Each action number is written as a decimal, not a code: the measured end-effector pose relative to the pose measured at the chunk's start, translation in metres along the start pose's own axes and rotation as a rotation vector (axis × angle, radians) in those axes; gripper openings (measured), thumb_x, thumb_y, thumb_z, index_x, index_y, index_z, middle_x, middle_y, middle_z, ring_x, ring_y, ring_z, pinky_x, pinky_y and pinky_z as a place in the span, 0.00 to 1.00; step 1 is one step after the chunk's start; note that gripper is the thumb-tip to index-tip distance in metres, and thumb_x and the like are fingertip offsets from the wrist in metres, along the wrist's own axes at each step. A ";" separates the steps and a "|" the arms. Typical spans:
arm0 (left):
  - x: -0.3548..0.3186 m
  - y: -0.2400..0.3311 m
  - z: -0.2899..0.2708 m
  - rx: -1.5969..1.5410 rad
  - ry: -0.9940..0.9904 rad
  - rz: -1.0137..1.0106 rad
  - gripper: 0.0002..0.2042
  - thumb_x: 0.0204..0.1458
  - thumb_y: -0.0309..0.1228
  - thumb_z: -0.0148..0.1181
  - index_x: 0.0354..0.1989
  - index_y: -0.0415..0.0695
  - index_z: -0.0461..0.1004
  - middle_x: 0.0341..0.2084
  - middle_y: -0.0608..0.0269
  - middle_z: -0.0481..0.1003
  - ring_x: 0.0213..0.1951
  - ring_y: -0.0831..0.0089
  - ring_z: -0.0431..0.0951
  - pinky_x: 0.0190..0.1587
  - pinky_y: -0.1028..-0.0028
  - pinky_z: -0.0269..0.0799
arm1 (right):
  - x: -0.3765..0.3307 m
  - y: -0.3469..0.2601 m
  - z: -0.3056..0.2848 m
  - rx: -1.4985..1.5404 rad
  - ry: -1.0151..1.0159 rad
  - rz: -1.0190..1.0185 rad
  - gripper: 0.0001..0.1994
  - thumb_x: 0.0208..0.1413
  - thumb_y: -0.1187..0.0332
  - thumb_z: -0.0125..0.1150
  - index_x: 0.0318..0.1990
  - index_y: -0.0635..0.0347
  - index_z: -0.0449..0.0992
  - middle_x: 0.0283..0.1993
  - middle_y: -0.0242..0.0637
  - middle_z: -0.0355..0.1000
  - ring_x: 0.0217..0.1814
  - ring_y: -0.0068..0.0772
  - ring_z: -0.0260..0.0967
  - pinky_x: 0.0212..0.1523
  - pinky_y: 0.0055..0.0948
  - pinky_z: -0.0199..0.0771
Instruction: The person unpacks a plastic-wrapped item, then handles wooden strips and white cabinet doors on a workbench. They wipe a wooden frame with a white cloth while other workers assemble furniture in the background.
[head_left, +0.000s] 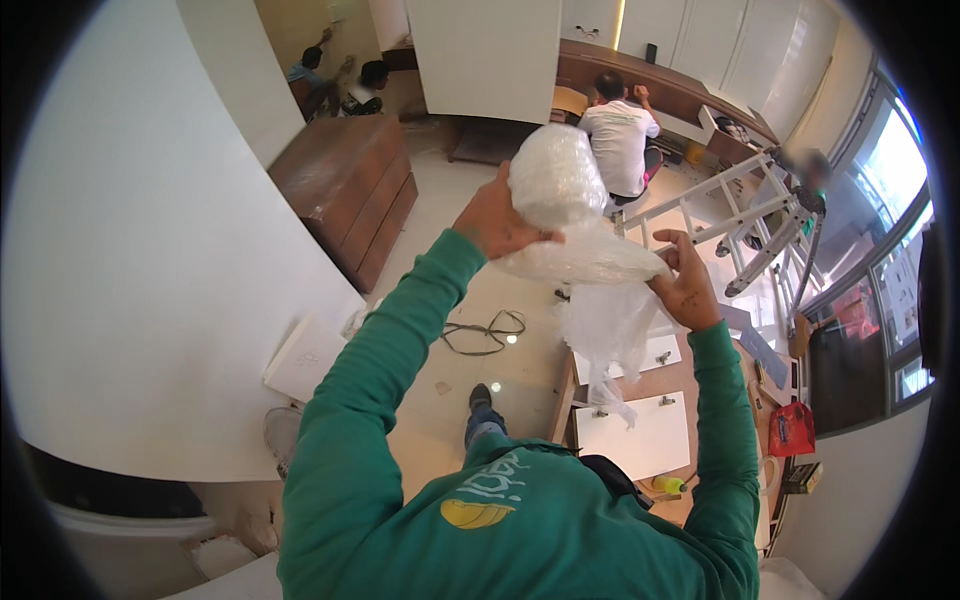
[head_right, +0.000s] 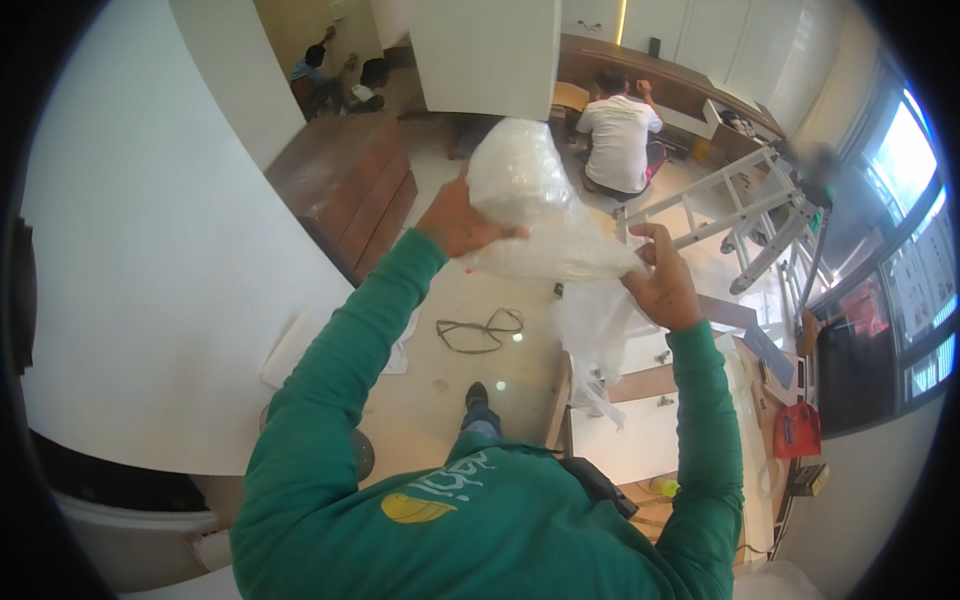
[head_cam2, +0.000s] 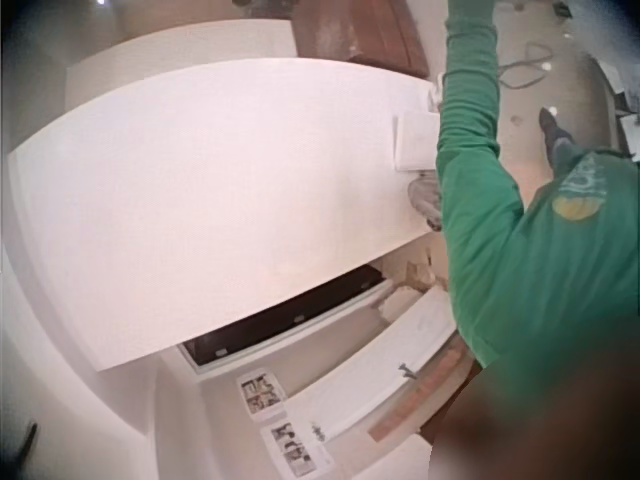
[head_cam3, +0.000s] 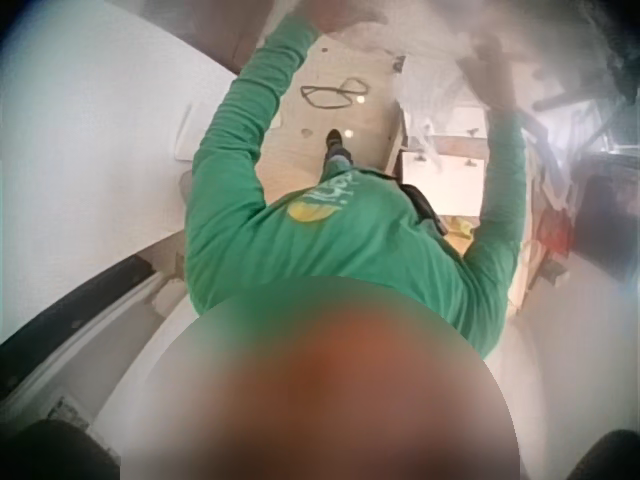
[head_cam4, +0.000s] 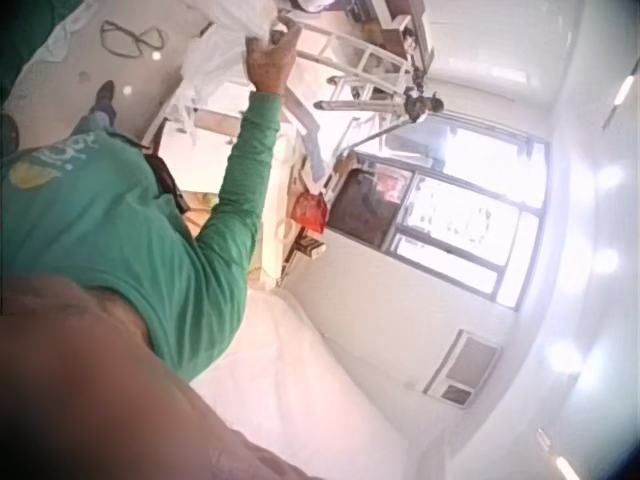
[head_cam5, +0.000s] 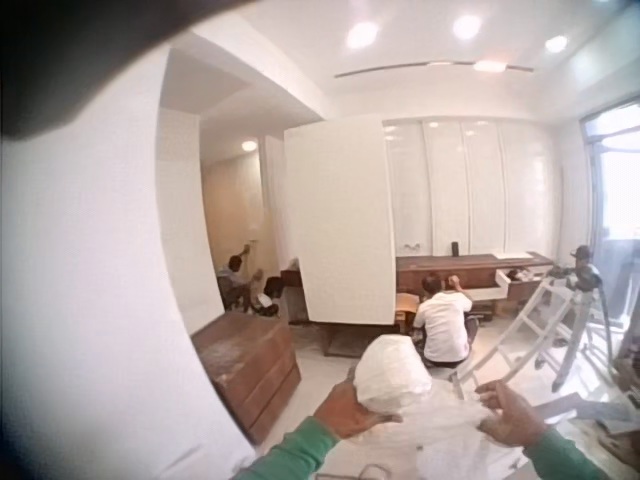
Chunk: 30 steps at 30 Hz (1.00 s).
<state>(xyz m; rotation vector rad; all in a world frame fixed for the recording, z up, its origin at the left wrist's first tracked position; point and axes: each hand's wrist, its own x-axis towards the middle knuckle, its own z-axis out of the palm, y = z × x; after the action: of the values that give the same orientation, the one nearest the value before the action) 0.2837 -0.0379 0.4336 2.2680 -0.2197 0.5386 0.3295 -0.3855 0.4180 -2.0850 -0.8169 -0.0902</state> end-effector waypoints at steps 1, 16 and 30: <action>-0.013 0.008 0.003 -0.050 -0.040 0.075 0.51 0.36 0.50 0.86 0.69 0.42 0.66 0.62 0.44 0.72 0.63 0.44 0.74 0.66 0.56 0.72 | 0.003 0.001 0.000 0.182 0.008 0.076 0.26 0.50 0.76 0.62 0.60 0.64 0.69 0.42 0.45 0.78 0.43 0.42 0.78 0.49 0.36 0.78; -0.052 -0.021 -0.105 0.491 0.156 -0.052 0.41 0.35 0.37 0.80 0.61 0.43 0.68 0.50 0.47 0.81 0.50 0.42 0.82 0.53 0.52 0.79 | 0.037 -0.022 0.144 0.258 -0.590 -0.034 0.27 0.48 0.65 0.70 0.56 0.69 0.77 0.48 0.51 0.83 0.48 0.46 0.81 0.53 0.42 0.79; -0.143 -0.006 -0.276 0.716 0.724 -0.155 0.29 0.48 0.30 0.80 0.59 0.35 0.79 0.57 0.49 0.81 0.56 0.58 0.82 0.63 0.61 0.74 | 0.047 -0.193 0.255 0.768 -0.346 0.068 0.20 0.68 0.56 0.63 0.57 0.62 0.70 0.46 0.58 0.79 0.52 0.64 0.76 0.59 0.49 0.72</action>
<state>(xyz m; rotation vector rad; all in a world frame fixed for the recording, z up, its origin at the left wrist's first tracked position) 0.0719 0.1668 0.5332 2.5223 0.5932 1.4783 0.1966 -0.0904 0.4130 -1.4032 -0.8119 0.5537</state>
